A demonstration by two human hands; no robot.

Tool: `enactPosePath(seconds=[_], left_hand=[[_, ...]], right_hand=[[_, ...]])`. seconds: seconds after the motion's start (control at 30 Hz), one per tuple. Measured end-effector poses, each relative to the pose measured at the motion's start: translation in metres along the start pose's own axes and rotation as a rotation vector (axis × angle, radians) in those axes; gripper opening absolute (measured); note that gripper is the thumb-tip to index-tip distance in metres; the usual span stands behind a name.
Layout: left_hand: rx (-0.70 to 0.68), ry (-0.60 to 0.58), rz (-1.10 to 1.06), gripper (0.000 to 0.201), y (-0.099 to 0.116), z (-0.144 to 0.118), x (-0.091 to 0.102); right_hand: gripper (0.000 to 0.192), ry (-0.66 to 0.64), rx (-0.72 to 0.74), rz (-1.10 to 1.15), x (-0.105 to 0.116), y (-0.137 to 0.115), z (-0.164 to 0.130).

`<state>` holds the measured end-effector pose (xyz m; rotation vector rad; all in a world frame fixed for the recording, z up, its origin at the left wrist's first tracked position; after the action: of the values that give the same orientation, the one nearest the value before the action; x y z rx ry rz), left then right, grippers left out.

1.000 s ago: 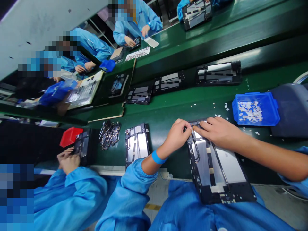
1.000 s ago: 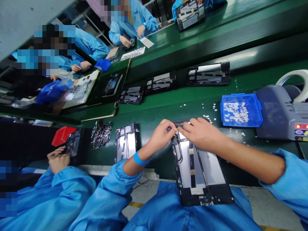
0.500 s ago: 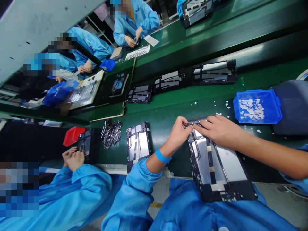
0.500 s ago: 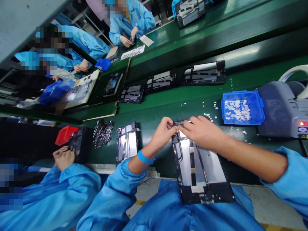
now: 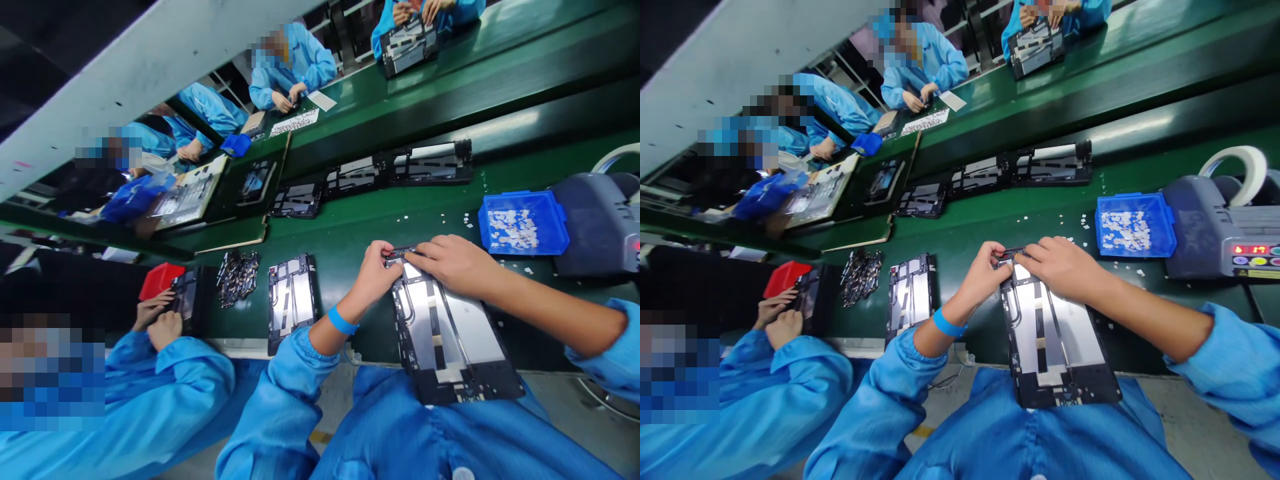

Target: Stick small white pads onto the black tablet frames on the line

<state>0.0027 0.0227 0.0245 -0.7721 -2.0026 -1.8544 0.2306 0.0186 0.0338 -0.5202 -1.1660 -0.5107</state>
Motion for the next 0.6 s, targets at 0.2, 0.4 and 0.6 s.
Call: enactPosePath(seconds=[0.2,0.4,0.6], left_hand=[[0.011,-0.044,0.011,0.061,-0.014,-0.081,0.007],[-0.038,-0.074,-0.071,0.080,-0.009,-0.116,-0.018],[0.142,0.292,-0.277,0.075,-0.029,-0.096,0.076]], right_hand=[[0.039,0.091,-0.602,0.217,0.011,-0.009,-0.085],[0.038,-0.020,-0.613,0.371,0.031,-0.058,-0.087],[0.038,0.044,-0.466,0.643,0.041,-0.008,0.019]])
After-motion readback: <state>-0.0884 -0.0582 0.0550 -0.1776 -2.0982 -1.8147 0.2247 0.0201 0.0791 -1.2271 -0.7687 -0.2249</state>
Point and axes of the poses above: each hand's wrist, its own z-axis towards the middle knuckle, its own x-axis out of the back of the hand, y = z × x, the point moved 1 cm from there along z, towards the middle knuckle, and after that the axes turned 2 degrees about z, right-handed, at the moved point
